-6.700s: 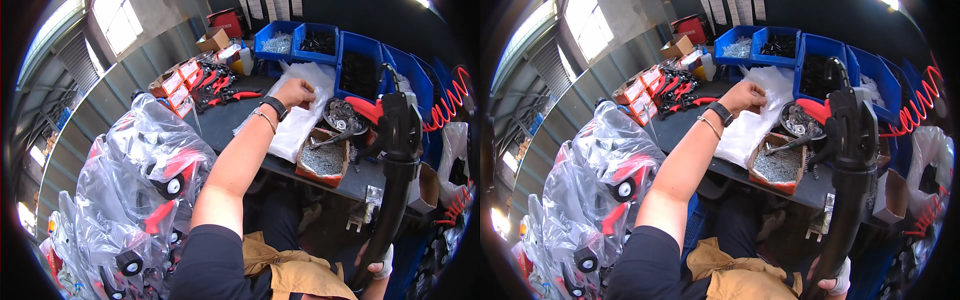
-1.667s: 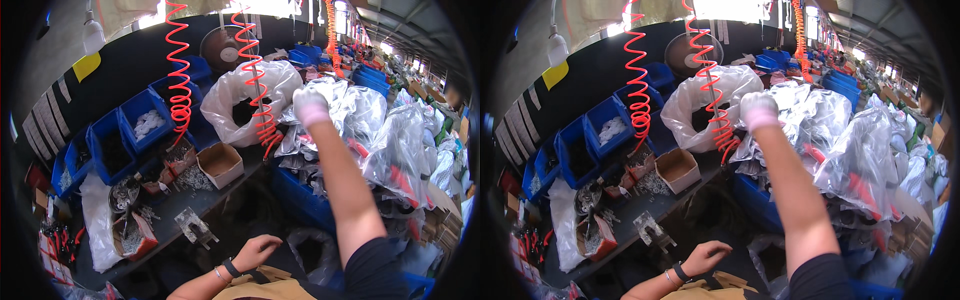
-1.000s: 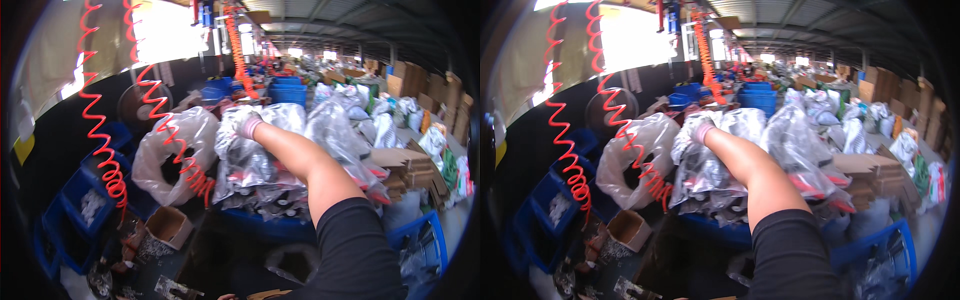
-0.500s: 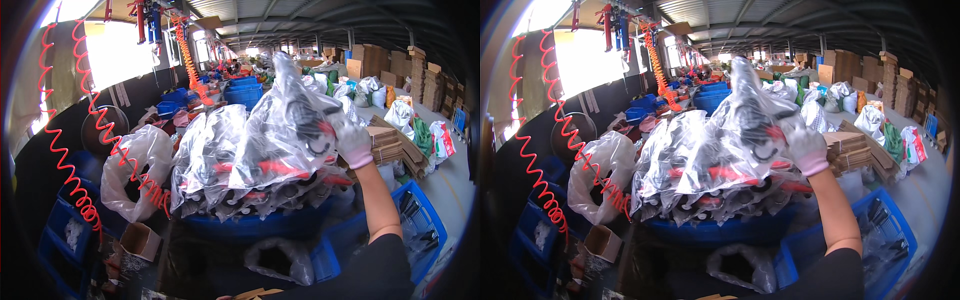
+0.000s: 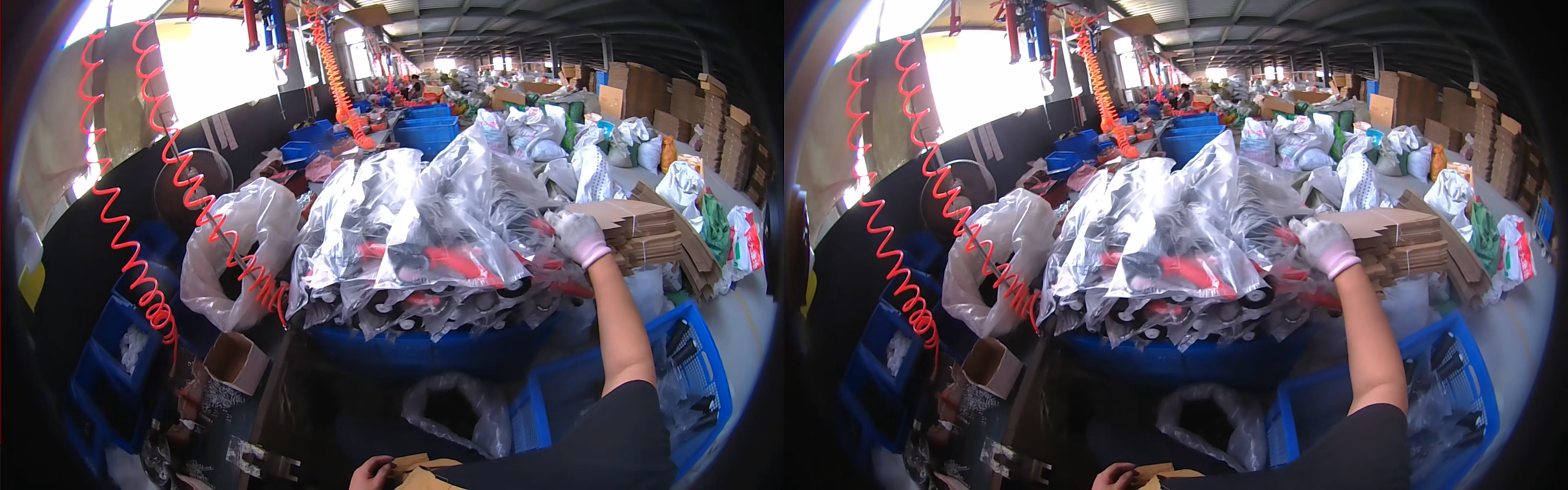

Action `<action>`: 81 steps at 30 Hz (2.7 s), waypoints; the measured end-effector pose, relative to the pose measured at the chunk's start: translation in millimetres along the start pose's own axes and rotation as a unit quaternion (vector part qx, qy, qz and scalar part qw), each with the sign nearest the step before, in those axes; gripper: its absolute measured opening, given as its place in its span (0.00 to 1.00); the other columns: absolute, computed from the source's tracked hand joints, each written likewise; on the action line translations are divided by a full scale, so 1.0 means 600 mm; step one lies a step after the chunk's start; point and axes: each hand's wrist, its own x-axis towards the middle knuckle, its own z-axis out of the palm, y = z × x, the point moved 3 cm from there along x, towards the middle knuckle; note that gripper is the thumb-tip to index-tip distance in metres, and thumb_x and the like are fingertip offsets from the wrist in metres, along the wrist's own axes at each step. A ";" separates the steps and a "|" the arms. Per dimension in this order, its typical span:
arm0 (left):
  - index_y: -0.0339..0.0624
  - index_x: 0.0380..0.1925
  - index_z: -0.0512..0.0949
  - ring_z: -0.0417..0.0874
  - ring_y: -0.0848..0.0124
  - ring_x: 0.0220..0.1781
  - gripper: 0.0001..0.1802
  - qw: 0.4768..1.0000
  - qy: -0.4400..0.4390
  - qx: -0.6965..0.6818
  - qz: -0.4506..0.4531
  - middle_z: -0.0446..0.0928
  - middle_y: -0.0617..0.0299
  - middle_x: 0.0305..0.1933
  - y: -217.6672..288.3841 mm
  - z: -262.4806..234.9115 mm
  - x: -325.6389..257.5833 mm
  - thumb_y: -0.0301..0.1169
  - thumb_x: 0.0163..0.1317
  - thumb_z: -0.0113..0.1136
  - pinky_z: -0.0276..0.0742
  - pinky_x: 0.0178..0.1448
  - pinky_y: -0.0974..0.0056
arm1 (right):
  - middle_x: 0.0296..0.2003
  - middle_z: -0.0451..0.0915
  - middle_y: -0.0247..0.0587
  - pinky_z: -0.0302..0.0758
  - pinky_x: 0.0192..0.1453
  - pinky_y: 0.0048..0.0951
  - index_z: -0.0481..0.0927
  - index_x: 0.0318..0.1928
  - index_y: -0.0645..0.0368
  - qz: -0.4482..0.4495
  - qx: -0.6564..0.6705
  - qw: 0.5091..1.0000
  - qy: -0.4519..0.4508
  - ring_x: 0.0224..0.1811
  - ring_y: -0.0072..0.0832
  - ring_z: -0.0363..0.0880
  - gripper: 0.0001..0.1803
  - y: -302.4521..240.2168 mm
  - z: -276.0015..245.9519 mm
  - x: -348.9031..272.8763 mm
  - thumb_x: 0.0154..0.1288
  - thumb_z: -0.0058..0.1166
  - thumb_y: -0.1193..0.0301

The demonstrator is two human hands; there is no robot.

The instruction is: The person assembles mechanical components by hand, inserting springs into tube housings, then securing plastic fittings with fasteners and washers using pliers, a screwdriver, and a pneumatic drill.

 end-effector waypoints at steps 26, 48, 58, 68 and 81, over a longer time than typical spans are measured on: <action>0.37 0.49 0.74 0.78 0.69 0.49 0.17 0.992 0.015 0.108 -0.065 0.78 0.57 0.46 0.024 -0.010 -0.032 0.34 0.64 0.54 0.72 0.55 0.66 | 0.46 0.77 0.52 0.70 0.56 0.42 0.72 0.56 0.59 0.001 -0.022 0.999 -0.029 0.48 0.47 0.75 0.25 -0.017 -0.005 -0.002 0.54 0.48 0.78; 0.39 0.51 0.70 0.73 0.66 0.44 0.23 0.449 0.855 0.259 0.024 0.71 0.56 0.45 0.119 -0.303 -0.502 0.19 0.53 0.58 0.70 0.50 0.64 | 0.28 0.75 0.40 0.72 0.39 0.39 0.74 0.31 0.56 -0.669 0.492 0.552 0.066 0.34 0.38 0.76 0.07 -1.010 -0.331 -0.188 0.51 0.58 0.71; 0.56 0.60 0.66 0.55 0.59 0.71 0.38 0.536 0.702 0.437 -0.171 0.68 0.63 0.62 0.064 -0.399 -0.515 0.28 0.44 0.63 0.36 0.71 0.42 | 0.34 0.75 0.41 0.73 0.45 0.39 0.76 0.36 0.56 -0.742 0.512 0.429 0.057 0.42 0.40 0.75 0.10 -1.185 -0.479 -0.281 0.51 0.57 0.71; 0.55 0.36 0.80 0.77 0.68 0.47 0.08 0.558 0.743 0.347 -0.129 0.79 0.67 0.36 0.107 -0.509 -0.583 0.31 0.58 0.55 0.43 0.64 0.42 | 0.65 0.60 0.50 0.55 0.69 0.42 0.71 0.58 0.59 -0.734 0.509 0.443 -0.070 0.69 0.50 0.52 0.40 -1.385 -0.551 -0.305 0.42 0.68 0.61; 0.49 0.57 0.69 0.70 0.55 0.60 0.33 0.510 0.677 0.517 -0.117 0.73 0.54 0.55 0.080 -0.613 -0.542 0.26 0.45 0.59 0.54 0.69 0.51 | 0.35 0.80 0.47 0.74 0.42 0.30 0.72 0.48 0.69 -0.572 0.542 0.483 -0.380 0.37 0.36 0.77 0.21 -1.584 -0.458 -0.255 0.56 0.56 0.69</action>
